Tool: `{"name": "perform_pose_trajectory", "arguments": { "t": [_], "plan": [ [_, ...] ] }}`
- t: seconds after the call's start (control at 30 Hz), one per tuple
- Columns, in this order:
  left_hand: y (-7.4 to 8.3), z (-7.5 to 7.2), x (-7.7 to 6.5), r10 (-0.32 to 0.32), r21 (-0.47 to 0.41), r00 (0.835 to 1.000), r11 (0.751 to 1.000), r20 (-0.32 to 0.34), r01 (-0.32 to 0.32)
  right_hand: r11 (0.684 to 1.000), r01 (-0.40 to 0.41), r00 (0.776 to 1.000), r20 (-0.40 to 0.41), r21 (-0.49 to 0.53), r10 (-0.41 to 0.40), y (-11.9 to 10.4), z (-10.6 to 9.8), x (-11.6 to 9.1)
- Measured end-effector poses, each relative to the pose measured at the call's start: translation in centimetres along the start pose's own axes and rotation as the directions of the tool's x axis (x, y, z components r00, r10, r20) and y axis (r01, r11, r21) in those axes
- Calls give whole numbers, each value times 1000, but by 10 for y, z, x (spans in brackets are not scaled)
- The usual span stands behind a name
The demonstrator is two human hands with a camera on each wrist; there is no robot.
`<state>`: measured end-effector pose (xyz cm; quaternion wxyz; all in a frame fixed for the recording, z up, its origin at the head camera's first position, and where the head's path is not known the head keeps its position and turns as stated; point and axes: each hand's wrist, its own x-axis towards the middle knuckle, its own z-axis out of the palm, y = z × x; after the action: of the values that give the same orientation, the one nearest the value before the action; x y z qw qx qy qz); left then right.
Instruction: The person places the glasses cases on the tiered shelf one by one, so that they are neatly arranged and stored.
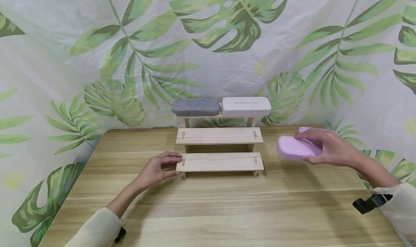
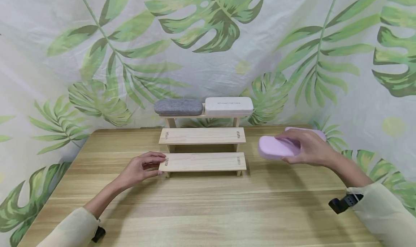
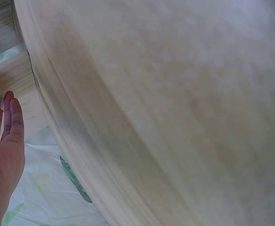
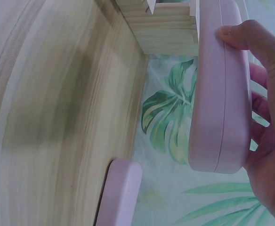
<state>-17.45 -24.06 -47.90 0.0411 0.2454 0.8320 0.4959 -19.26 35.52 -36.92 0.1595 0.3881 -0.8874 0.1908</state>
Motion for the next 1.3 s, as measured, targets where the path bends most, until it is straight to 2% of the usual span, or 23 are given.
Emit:
{"name": "perform_pose_trajectory", "arguments": {
  "t": [0.57,0.83,1.07,1.3],
  "plan": [
    [-1,0,0,14,8,1000,1000,-3,-14,997,66,998,27,-42,-65,-12,-2,28],
    [-1,0,0,30,72,999,997,-16,-28,997,68,997,45,-36,-67,-20,-1,42],
    [-3,1,0,8,15,1000,1000,-12,-8,997,79,996,35,-22,-79,-25,2,50],
    [-3,1,0,8,3,1000,1000,-12,-8,996,88,996,29,-17,-87,-32,6,60]
  ]
}}
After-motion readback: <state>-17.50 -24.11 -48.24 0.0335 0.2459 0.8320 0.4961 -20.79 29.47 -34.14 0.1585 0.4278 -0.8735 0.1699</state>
